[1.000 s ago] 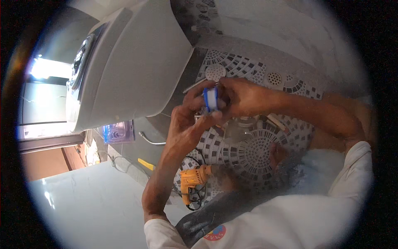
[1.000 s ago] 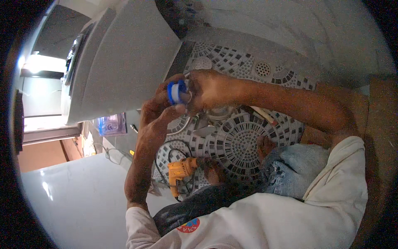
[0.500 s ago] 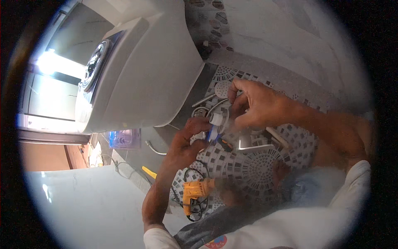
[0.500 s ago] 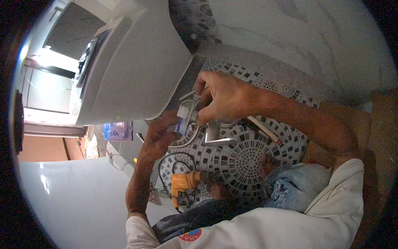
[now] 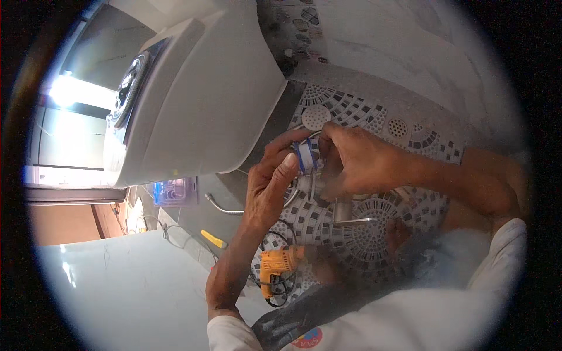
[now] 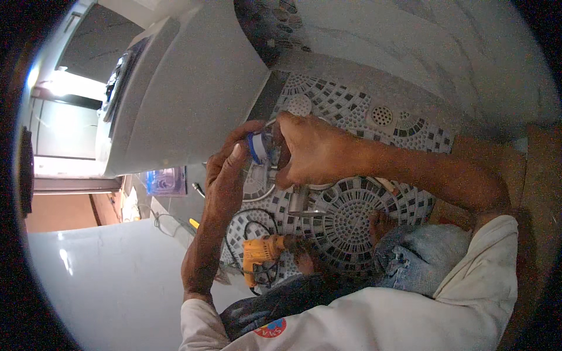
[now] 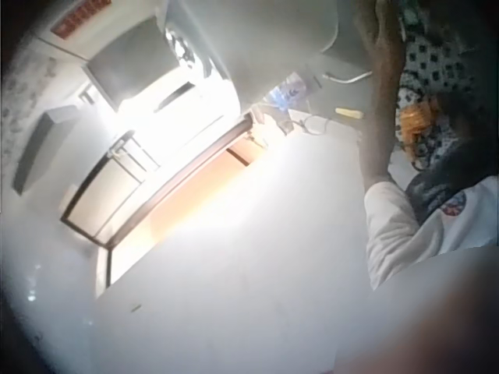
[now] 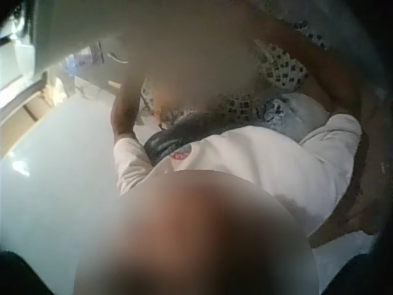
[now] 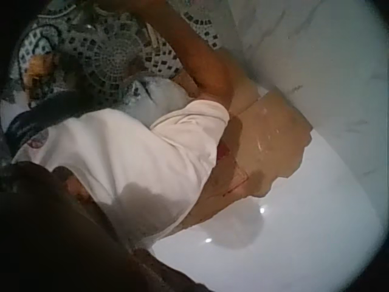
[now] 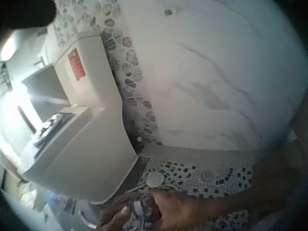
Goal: The person is installing or repairing a shower faucet fixture by wrapping thread seal tape around the fittings.
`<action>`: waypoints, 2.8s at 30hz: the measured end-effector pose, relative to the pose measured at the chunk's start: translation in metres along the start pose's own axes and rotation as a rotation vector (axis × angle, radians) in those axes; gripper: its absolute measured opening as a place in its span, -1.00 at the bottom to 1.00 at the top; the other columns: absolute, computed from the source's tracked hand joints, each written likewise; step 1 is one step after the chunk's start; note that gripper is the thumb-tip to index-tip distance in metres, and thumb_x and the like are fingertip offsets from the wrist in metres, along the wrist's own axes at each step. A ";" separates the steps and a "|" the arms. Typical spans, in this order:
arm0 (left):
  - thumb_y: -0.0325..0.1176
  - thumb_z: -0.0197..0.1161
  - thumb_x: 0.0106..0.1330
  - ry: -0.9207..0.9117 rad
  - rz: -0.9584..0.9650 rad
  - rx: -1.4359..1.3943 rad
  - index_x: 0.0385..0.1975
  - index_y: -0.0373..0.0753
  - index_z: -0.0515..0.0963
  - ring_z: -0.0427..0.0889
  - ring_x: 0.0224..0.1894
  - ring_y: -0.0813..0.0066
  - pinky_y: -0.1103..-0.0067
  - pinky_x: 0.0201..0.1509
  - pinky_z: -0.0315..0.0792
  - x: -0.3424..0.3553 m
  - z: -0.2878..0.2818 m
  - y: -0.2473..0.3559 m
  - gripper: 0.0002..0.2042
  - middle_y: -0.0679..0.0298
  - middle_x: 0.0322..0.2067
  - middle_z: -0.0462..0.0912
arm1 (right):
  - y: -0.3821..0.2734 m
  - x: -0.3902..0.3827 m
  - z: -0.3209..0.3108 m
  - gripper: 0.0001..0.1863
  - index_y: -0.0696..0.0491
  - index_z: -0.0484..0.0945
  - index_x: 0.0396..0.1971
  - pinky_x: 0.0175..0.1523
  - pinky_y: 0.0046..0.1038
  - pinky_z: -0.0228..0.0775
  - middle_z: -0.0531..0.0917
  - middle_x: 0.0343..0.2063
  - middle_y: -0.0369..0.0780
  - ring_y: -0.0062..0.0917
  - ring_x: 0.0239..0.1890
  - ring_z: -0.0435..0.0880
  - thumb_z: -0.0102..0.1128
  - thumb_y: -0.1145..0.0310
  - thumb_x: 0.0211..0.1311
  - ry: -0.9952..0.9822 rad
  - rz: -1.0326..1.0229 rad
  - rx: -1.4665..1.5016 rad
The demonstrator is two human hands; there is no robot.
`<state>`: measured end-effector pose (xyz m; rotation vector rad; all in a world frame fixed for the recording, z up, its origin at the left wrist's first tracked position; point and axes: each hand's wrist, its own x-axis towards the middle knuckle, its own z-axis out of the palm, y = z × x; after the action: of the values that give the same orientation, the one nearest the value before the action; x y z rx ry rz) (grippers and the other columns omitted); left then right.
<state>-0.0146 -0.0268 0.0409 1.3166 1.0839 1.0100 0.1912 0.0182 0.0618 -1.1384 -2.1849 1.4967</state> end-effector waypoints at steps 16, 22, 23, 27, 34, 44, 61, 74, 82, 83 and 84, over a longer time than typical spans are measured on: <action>-0.48 0.32 0.06 -0.142 -0.061 -0.189 -0.22 -0.26 0.60 0.39 0.16 0.37 0.40 0.11 0.44 -0.018 -0.010 0.013 -0.75 0.16 0.15 0.35 | -0.002 -0.001 -0.028 -0.37 0.23 0.28 -0.04 -0.12 -0.38 0.52 0.66 -0.25 -0.01 -0.38 -0.21 0.67 0.42 0.37 -0.10 0.053 0.176 0.094; -0.53 0.29 0.01 -0.131 -0.218 0.070 -0.17 -0.32 0.56 0.39 0.15 0.33 0.43 0.21 0.28 -0.018 -0.024 0.006 -0.69 0.15 0.05 0.44 | -0.006 0.003 -0.027 -0.37 0.20 0.24 -0.04 -0.19 -0.39 0.54 0.66 -0.28 -0.01 -0.41 -0.28 0.67 0.41 0.43 -0.10 0.020 0.104 0.184; -0.53 0.29 0.01 -0.141 -0.209 0.060 -0.17 -0.32 0.56 0.39 0.15 0.33 0.43 0.21 0.28 -0.016 -0.025 0.002 -0.69 0.15 0.05 0.44 | -0.010 -0.002 -0.030 -0.37 0.19 0.24 -0.05 -0.20 -0.40 0.54 0.66 -0.29 -0.01 -0.43 -0.30 0.66 0.42 0.44 -0.11 0.026 0.108 0.226; -0.42 0.22 0.12 -0.196 -0.030 0.033 -0.11 -0.38 0.56 0.39 0.15 0.33 0.44 0.22 0.22 -0.012 -0.048 -0.033 -0.67 0.12 0.02 0.48 | -0.010 0.002 -0.026 -0.38 0.18 0.24 -0.08 -0.20 -0.40 0.55 0.66 -0.30 -0.01 -0.42 -0.30 0.67 0.44 0.43 -0.11 0.010 0.019 0.195; -0.09 0.15 0.35 -0.032 -0.067 -0.038 -0.21 -0.42 0.62 0.46 0.04 0.43 0.47 0.06 0.37 0.007 -0.012 -0.007 -0.59 0.13 0.08 0.47 | -0.007 0.000 -0.010 -0.40 0.24 0.29 -0.16 -0.20 -0.37 0.54 0.65 -0.33 0.02 -0.32 -0.27 0.69 0.46 0.36 -0.14 -0.045 -0.072 0.072; -0.22 0.31 0.23 0.120 0.027 -0.013 -0.44 -0.39 0.63 0.51 -0.02 0.47 0.48 -0.02 0.43 0.003 0.005 0.006 -0.72 0.17 0.10 0.45 | -0.011 0.006 -0.001 -0.38 0.25 0.32 -0.11 -0.03 -0.33 0.50 0.63 -0.24 0.00 -0.29 -0.17 0.68 0.46 0.33 -0.14 -0.017 0.101 -0.084; -0.48 0.29 -0.05 -0.050 -0.171 -0.117 -0.34 -0.26 0.59 0.41 0.17 0.30 0.38 0.13 0.40 -0.022 -0.017 0.023 -0.78 0.09 0.17 0.35 | 0.000 0.005 -0.029 -0.43 0.18 0.32 -0.07 -0.10 -0.39 0.49 0.68 -0.28 -0.04 -0.42 -0.24 0.67 0.41 0.42 -0.08 0.083 0.089 0.084; -0.02 -0.01 0.39 -0.115 0.018 0.011 -0.11 -0.39 0.57 0.45 0.05 0.38 0.48 0.13 0.30 0.000 -0.032 -0.017 -0.52 0.04 0.07 0.47 | -0.020 -0.003 -0.017 -0.40 0.28 0.27 -0.11 -0.18 -0.34 0.56 0.63 -0.28 0.07 -0.26 -0.29 0.69 0.40 0.34 -0.07 -0.047 -0.098 0.008; -0.05 0.14 0.36 0.054 -0.002 -0.103 -0.28 -0.36 0.64 0.46 0.04 0.44 0.46 0.08 0.32 0.011 0.000 -0.002 -0.59 0.16 0.09 0.48 | -0.011 -0.001 -0.002 -0.37 0.28 0.27 -0.13 -0.18 -0.36 0.54 0.62 -0.33 0.00 -0.30 -0.29 0.68 0.45 0.33 -0.13 -0.024 0.017 -0.037; -0.08 0.20 0.33 0.061 -0.022 -0.117 -0.32 -0.36 0.65 0.45 0.04 0.45 0.46 0.07 0.33 0.010 -0.001 -0.002 -0.63 0.17 0.09 0.47 | -0.008 0.000 -0.002 -0.40 0.31 0.28 -0.16 -0.22 -0.36 0.54 0.61 -0.38 0.00 -0.29 -0.33 0.68 0.42 0.34 -0.12 -0.001 0.017 -0.045; -0.08 0.20 0.33 0.057 -0.027 -0.118 -0.32 -0.36 0.65 0.45 0.04 0.45 0.46 0.07 0.33 0.008 0.000 0.001 -0.63 0.17 0.09 0.47 | -0.005 0.003 -0.001 -0.40 0.31 0.28 -0.16 -0.22 -0.36 0.54 0.61 -0.38 0.00 -0.29 -0.33 0.68 0.42 0.34 -0.12 0.001 0.021 -0.041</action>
<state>-0.0129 -0.0192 0.0422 1.1819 1.0658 1.0801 0.1877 0.0204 0.0663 -1.1787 -2.2193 1.4664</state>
